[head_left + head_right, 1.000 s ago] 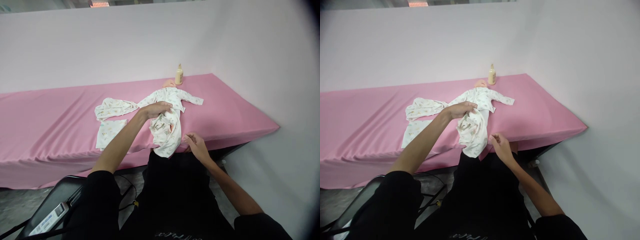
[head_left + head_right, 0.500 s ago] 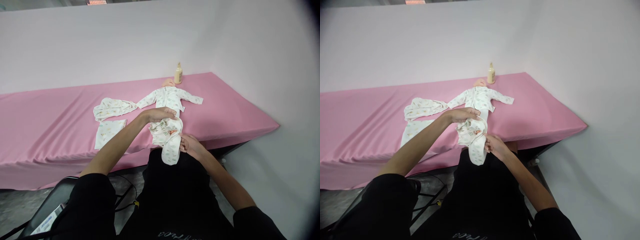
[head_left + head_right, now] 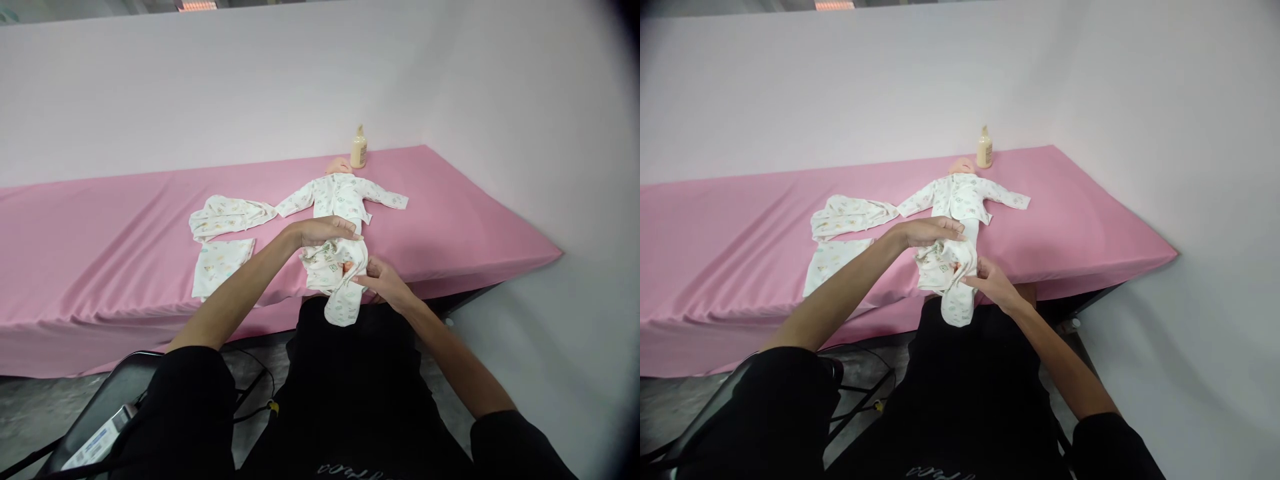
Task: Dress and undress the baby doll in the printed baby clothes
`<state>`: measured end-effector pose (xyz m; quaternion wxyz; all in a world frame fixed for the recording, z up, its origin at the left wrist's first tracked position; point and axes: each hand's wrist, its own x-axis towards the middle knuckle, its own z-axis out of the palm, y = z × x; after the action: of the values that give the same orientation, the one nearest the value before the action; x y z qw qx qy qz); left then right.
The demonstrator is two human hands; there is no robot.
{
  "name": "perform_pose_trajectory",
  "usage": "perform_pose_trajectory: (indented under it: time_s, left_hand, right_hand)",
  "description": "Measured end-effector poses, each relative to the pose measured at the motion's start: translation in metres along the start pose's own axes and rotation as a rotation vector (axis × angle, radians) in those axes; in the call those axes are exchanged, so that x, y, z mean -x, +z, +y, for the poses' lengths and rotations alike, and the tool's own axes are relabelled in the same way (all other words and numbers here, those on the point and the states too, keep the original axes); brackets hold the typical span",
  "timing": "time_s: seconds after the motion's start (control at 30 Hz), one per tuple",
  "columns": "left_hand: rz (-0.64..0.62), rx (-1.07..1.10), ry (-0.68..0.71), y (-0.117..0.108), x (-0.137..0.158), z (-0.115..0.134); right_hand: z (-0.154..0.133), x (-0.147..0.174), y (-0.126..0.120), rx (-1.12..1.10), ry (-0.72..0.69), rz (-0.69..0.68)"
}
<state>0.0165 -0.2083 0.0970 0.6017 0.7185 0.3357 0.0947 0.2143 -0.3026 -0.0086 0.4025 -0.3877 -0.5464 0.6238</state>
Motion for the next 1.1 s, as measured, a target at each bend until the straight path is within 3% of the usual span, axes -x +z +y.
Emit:
perform_pose_trajectory:
  time_s: [0.1,0.3,0.5,0.63,0.9,1.1]
  left_hand:
    - [-0.01,-0.038,-0.021,0.0,0.001,0.0]
    - [-0.081,-0.172,-0.051,0.0,0.002,-0.001]
    - [-0.111,-0.267,-0.053,-0.002,-0.002,-0.006]
    - [-0.149,-0.268,-0.008,-0.003,-0.002,-0.006]
    - [-0.309,-0.174,-0.004,0.002,0.003,0.003]
    - [-0.31,-0.323,0.026,0.005,0.007,0.009]
  right_hand:
    - [-0.004,0.001,-0.003,0.025,0.039,-0.047]
    - [0.009,0.005,-0.01,-0.016,0.05,0.008]
    - [0.01,-0.005,-0.022,-0.27,0.056,-0.165]
    - [0.014,-0.013,-0.03,-0.326,0.058,-0.298]
    - [-0.001,-0.011,-0.029,-0.165,0.149,-0.504]
    - [-0.012,-0.013,-0.019,0.029,0.119,-0.453]
